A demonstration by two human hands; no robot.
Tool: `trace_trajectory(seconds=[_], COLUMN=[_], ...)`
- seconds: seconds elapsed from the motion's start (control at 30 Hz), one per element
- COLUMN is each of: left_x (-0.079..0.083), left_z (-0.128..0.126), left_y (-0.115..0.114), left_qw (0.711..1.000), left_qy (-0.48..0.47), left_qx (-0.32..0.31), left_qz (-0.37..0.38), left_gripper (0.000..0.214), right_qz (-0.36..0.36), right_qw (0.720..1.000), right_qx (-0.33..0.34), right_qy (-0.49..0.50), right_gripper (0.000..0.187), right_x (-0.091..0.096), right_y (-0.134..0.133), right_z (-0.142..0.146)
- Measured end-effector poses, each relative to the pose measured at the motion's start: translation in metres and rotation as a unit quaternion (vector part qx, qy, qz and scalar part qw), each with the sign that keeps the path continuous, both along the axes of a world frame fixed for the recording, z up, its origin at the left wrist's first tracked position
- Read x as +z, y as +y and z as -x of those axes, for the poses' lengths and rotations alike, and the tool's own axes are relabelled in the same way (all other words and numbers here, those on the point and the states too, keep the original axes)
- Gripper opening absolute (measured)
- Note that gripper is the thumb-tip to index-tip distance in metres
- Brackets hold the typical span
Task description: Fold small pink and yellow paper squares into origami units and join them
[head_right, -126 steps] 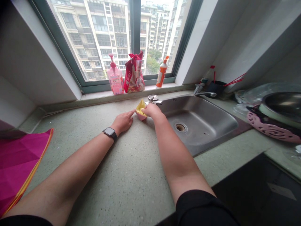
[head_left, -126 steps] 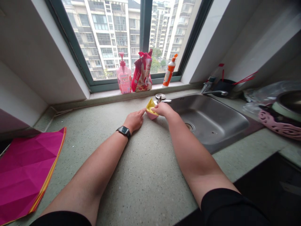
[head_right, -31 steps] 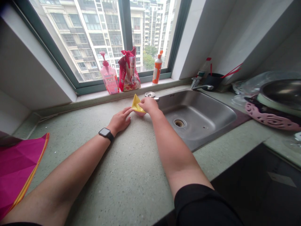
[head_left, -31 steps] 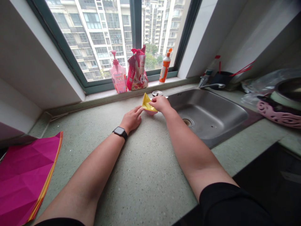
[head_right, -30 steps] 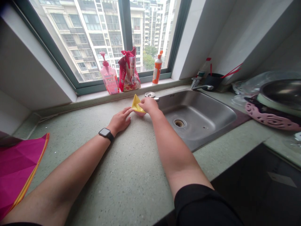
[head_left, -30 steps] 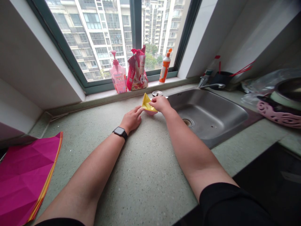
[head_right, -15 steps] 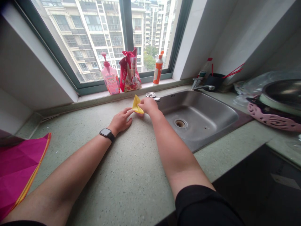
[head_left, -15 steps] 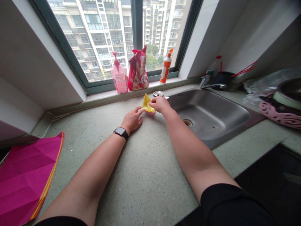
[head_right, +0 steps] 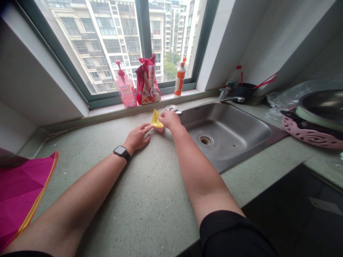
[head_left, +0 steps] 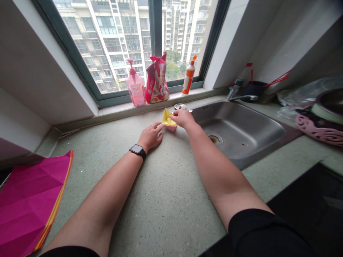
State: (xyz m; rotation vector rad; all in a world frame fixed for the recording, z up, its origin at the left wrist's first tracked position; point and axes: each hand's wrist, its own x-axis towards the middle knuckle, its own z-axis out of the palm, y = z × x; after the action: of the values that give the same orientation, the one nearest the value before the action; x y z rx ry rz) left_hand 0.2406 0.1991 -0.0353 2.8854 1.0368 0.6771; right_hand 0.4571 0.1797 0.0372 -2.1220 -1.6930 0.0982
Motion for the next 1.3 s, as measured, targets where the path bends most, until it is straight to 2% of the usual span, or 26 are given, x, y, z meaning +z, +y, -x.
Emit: trace_trajectory(seconds=[0.13, 0.3, 0.47, 0.53, 0.6, 0.7, 0.8, 0.87, 0.97, 1.1, 1.2, 1.3], left_x=[0.002, 0.001, -0.002, -0.003, -0.003, -0.002, -0.002, -0.001, 0.004, 0.021, 0.039, 0.059], left_z=[0.000, 0.000, -0.002, -0.002, -0.002, 0.000, 0.007, 0.016, 0.041, 0.095, 0.152, 0.224], left_y=[-0.001, 0.001, 0.003, 0.003, 0.002, -0.002, -0.014, -0.026, -0.054, -0.101, -0.134, -0.158], left_qw=[1.000, 0.999, 0.998, 0.997, 0.997, 0.997, 0.997, 0.997, 0.997, 0.995, 0.994, 0.998], left_qy=[-0.008, -0.006, 0.005, 0.012, 0.018, 0.027, 0.036, 0.045, 0.060, 0.083, 0.057, 0.019], left_qx=[0.008, 0.036, 0.064, 0.070, 0.071, 0.068, 0.063, 0.057, 0.036, -0.012, -0.063, -0.043], left_qz=[0.010, 0.009, 0.006, 0.006, 0.005, 0.005, 0.009, 0.014, 0.024, 0.050, 0.068, 0.047], left_gripper=[0.054, 0.041, 0.029, 0.026, 0.026, 0.028, 0.031, 0.032, 0.032, 0.030, 0.030, 0.029], right_qz=[-0.030, -0.062, -0.180, -0.200, -0.168, -0.055, 0.046, 0.057, 0.061, 0.071, 0.090, 0.092], right_qw=[0.999, 0.995, 0.979, 0.976, 0.983, 0.998, 0.998, 0.997, 0.996, 0.995, 0.994, 0.994], right_qx=[-0.013, -0.030, -0.023, -0.024, -0.029, -0.017, 0.009, 0.013, 0.017, 0.032, 0.031, 0.035], right_qy=[0.030, 0.066, 0.089, 0.083, 0.066, 0.009, -0.047, -0.052, -0.056, -0.059, -0.058, -0.049], right_gripper=[0.027, 0.022, 0.029, 0.033, 0.033, 0.031, 0.036, 0.031, 0.025, 0.019, 0.020, 0.034], right_x=[0.007, 0.010, 0.021, 0.025, 0.024, 0.017, 0.006, 0.001, 0.000, 0.003, 0.003, 0.003], right_y=[-0.001, -0.002, -0.002, -0.002, -0.002, -0.002, -0.002, -0.001, -0.001, 0.001, 0.001, -0.002], right_z=[-0.001, 0.002, 0.005, 0.006, 0.007, 0.009, 0.011, 0.011, 0.011, 0.015, 0.019, 0.021])
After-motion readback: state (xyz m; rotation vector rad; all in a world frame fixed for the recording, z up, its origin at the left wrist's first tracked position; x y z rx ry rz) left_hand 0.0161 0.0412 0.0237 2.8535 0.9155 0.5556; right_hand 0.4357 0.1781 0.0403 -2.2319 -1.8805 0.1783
